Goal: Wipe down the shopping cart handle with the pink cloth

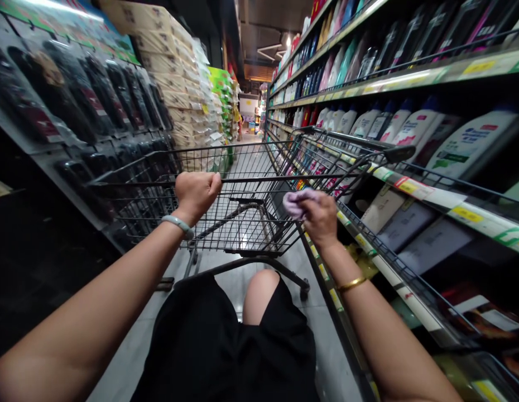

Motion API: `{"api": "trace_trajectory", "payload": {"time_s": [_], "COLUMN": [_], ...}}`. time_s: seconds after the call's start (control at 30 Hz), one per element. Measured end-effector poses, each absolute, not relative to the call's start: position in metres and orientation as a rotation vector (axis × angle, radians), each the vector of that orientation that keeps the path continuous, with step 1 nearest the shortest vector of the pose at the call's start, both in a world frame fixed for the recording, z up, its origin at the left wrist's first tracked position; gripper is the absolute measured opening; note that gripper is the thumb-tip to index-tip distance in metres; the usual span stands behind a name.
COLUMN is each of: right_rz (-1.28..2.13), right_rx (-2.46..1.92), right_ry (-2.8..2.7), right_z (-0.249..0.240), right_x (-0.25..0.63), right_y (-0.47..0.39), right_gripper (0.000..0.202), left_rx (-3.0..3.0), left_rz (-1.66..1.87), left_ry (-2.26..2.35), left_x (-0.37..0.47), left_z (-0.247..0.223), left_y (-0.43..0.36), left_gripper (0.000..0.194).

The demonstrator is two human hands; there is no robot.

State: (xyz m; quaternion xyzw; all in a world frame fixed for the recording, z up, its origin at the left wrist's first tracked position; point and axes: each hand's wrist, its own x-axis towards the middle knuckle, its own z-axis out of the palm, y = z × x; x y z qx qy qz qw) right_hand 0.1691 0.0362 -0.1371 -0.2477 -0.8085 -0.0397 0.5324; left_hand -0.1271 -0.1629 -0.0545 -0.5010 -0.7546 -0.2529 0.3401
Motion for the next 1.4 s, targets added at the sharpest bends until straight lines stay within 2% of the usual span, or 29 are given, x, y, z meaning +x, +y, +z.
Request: {"api": "trace_trajectory", "payload": {"time_s": [0.1, 0.17, 0.37, 0.43, 0.63, 0.7, 0.8, 0.93, 1.0, 1.07, 1.2, 1.27, 1.4], "right_rz": [-0.194, -0.205, -0.170, -0.134, -0.106, -0.100, -0.077, 0.081, 0.111, 0.093, -0.009, -0.039, -0.055], "right_rx": [-0.668, -0.728, -0.530, -0.493, -0.731, -0.792, -0.791, -0.657, -0.679, -0.704, -0.623, -0.588, -0.581], "right_ry": [-1.622, -1.576, -2.055, -2.075, -1.550, -1.514, -1.698, -2.159, -2.175, -2.110, -1.873, -1.827, -2.028], "right_z": [-0.102, -0.100, -0.174, -0.179, -0.116, -0.117, -0.163, -0.247, -0.262, -0.248, -0.182, -0.165, -0.193], "right_x": [0.187, 0.193, 0.183, 0.184, 0.192, 0.184, 0.163, 0.144, 0.142, 0.143, 0.134, 0.120, 0.098], "right_y": [0.066, 0.074, 0.035, 0.034, 0.077, 0.072, 0.035, -0.018, -0.026, -0.021, -0.008, -0.014, -0.038], "right_gripper": [0.023, 0.025, 0.023, 0.020, 0.020, 0.021, 0.027, 0.022, 0.020, 0.023, 0.033, 0.034, 0.036], "left_rx": [-1.299, -1.290, -1.307, -1.318, -1.307, -1.301, -1.300, -1.311, -1.321, -1.327, -1.301, -1.287, -1.317], "left_rz": [-0.657, -0.663, -0.689, -0.680, -0.685, -0.696, -0.700, -0.684, -0.684, -0.692, -0.706, -0.710, -0.709], "left_ry": [-1.963, -1.959, -1.944, -1.951, -1.976, -1.970, -1.957, -1.953, -1.958, -1.960, -1.954, -1.960, -1.967], "left_x": [-0.125, -0.124, -0.124, -0.123, -0.119, -0.119, -0.119, -0.120, -0.121, -0.120, -0.119, -0.118, -0.120], "left_z": [-0.054, -0.055, -0.055, -0.055, -0.053, -0.054, -0.054, -0.054, -0.054, -0.054, -0.056, -0.056, -0.056], "left_y": [-0.164, -0.164, -0.166, -0.167, -0.169, -0.169, -0.170, -0.172, -0.173, -0.173, -0.173, -0.173, -0.177], "left_gripper": [0.055, 0.054, 0.056, 0.055, 0.054, 0.054, 0.054, 0.055, 0.055, 0.056, 0.055, 0.054, 0.054]}}
